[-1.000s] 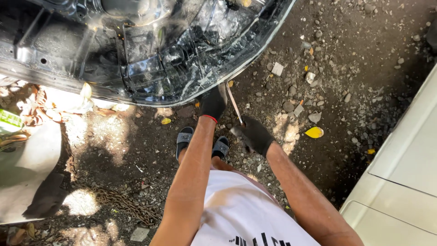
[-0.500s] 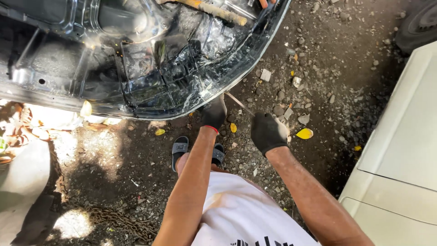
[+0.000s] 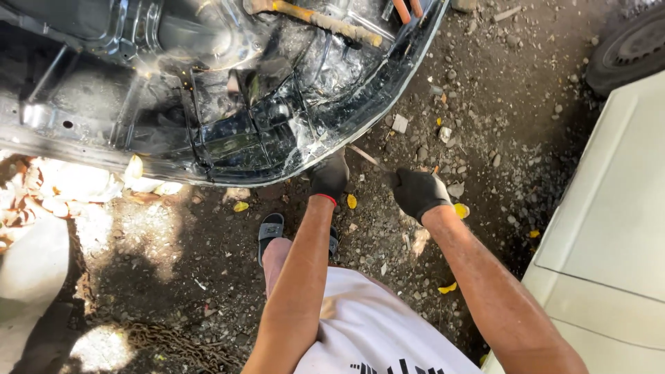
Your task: The person uses a hammer and a metal pry bar to work on a damaged black car bumper lying on the ground. They repeatedly strike the pry bar with the hammer to adjust or remove sections of the bumper's edge.
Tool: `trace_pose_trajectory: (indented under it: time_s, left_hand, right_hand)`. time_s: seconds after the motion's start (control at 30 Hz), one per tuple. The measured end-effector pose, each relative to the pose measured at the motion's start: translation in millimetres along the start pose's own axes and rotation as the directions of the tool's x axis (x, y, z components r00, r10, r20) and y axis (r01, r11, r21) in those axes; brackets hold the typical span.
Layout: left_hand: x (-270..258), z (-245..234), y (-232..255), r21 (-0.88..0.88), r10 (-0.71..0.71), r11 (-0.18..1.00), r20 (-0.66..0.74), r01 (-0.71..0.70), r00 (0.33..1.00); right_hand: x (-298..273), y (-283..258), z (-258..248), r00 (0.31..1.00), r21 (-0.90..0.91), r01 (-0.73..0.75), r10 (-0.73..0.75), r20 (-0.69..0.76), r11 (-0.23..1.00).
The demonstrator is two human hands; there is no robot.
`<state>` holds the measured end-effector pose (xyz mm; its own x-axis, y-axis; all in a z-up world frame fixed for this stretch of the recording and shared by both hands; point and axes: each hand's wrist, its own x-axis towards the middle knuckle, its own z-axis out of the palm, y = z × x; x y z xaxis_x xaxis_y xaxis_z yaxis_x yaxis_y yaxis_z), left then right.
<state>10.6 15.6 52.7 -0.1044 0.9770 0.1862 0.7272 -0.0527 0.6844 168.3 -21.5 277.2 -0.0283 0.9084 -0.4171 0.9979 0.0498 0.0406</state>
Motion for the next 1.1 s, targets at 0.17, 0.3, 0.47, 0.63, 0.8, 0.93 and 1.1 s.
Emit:
trace_pose_trajectory:
  time_s: [0.17, 0.3, 0.47, 0.63, 0.8, 0.93, 1.1]
  left_hand:
    - [-13.5, 34.7, -23.4, 0.208, 0.073, 0.974, 0.112, -0.095, 0.991]
    - [-15.6, 44.5, -34.0, 0.209, 0.025, 0.976, 0.126, -0.051, 0.992]
    - [-13.7, 25.3, -25.6, 0.319, 0.027, 0.948, -0.016, -0.02, 1.0]
    - [-22.1, 41.8, -53.5, 0.29, 0.014, 0.955, 0.165, -0.062, 0.986]
    - [-21.4, -65.6, 21.7, 0.053, -0.018, 0.998, 0.035, 0.017, 0.999]
    - [-28.4, -89.0, 27.0, 0.041, -0.091, 0.996, 0.164, 0.085, 0.982]
    - [-27.6, -85.9, 16.3, -0.093, -0.112, 0.987, 0.174, 0.129, 0.978]
  right_hand:
    - [30.4, 38.3, 33.5, 0.983, 0.111, 0.182, -0.179, -0.034, 0.977]
    - [51.8, 65.4, 60.6, 0.951, 0.086, 0.3, -0.29, -0.107, 0.95]
    - [90.3, 116.4, 136.8, 0.484, -0.379, 0.73, -0.822, -0.302, 0.569]
    - [58.9, 73.9, 95.8, 0.872, 0.172, 0.458, -0.403, -0.28, 0.872]
    - [7.4, 26.2, 30.0, 0.987, 0.221, 0.157, -0.146, -0.063, 0.963]
    - [-4.4, 17.4, 41.6, 0.992, 0.223, 0.13, -0.126, -0.031, 0.966]
    - [-20.1, -10.8, 6.7, 0.992, 0.179, 0.101, -0.112, 0.049, 0.979]
